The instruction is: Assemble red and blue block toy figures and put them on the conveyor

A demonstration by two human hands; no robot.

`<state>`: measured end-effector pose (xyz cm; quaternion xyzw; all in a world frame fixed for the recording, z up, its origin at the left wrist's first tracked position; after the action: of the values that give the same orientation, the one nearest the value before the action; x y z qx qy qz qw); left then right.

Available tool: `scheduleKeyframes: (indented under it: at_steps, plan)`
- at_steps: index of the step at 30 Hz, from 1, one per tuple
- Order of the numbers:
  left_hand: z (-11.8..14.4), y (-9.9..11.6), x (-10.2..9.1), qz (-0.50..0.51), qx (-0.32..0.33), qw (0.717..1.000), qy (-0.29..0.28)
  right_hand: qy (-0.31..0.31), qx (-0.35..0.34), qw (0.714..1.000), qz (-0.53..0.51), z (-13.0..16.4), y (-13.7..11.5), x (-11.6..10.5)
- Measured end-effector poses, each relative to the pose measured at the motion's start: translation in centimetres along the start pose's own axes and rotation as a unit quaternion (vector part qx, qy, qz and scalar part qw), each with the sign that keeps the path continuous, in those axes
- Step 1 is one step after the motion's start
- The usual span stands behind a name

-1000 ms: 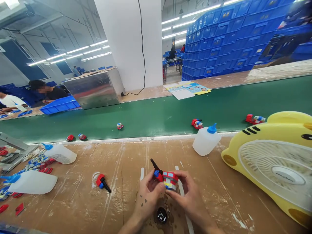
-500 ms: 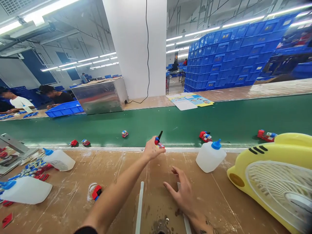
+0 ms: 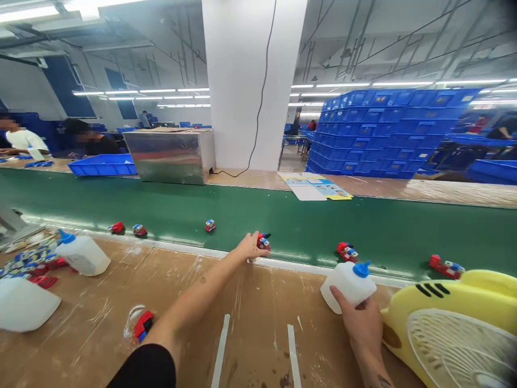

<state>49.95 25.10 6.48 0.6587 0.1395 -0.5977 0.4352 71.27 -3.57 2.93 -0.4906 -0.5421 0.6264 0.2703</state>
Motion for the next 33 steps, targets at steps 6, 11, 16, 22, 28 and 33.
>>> scheduleKeyframes:
  at_steps: [6,11,16,22,28,33]
  plan:
    - [17.1,-10.8,-5.5,-0.046,-0.002,0.999,0.007,-0.124,0.008,0.987,-0.104,3.6,1.9,-0.3]
    - [30.5,-17.8,-2.9,-0.019,-0.02,1.0,-0.001,-0.22,0.08,0.97,-0.064,7.3,4.6,-1.7]
    - [34.0,-19.6,-0.7,0.021,-0.008,0.973,0.229,-0.472,-0.07,0.862,0.168,11.8,0.9,-1.5]
    - [34.2,-20.2,-0.1,0.04,-0.002,0.96,0.276,-0.633,-0.119,0.641,0.417,18.0,-3.0,-1.5]
    - [34.6,-20.3,-0.2,0.05,0.012,0.955,0.293,-0.609,-0.149,0.597,0.5,19.3,-5.9,-0.7]
    - [34.7,-20.3,-0.1,0.054,0.015,0.954,0.295,-0.613,-0.156,0.562,0.533,20.0,-7.5,0.1]
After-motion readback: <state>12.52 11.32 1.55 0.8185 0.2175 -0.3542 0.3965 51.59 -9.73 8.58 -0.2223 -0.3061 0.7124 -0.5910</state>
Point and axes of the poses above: each hand's wrist, its own z-axis away from the middle knuckle, its own x-axis out of the palm, y = z × x, the point moved 9 cm from there along -z, towards the middle knuckle, and after that the axes turned 3 degrees about z, right-handed, at the moved point
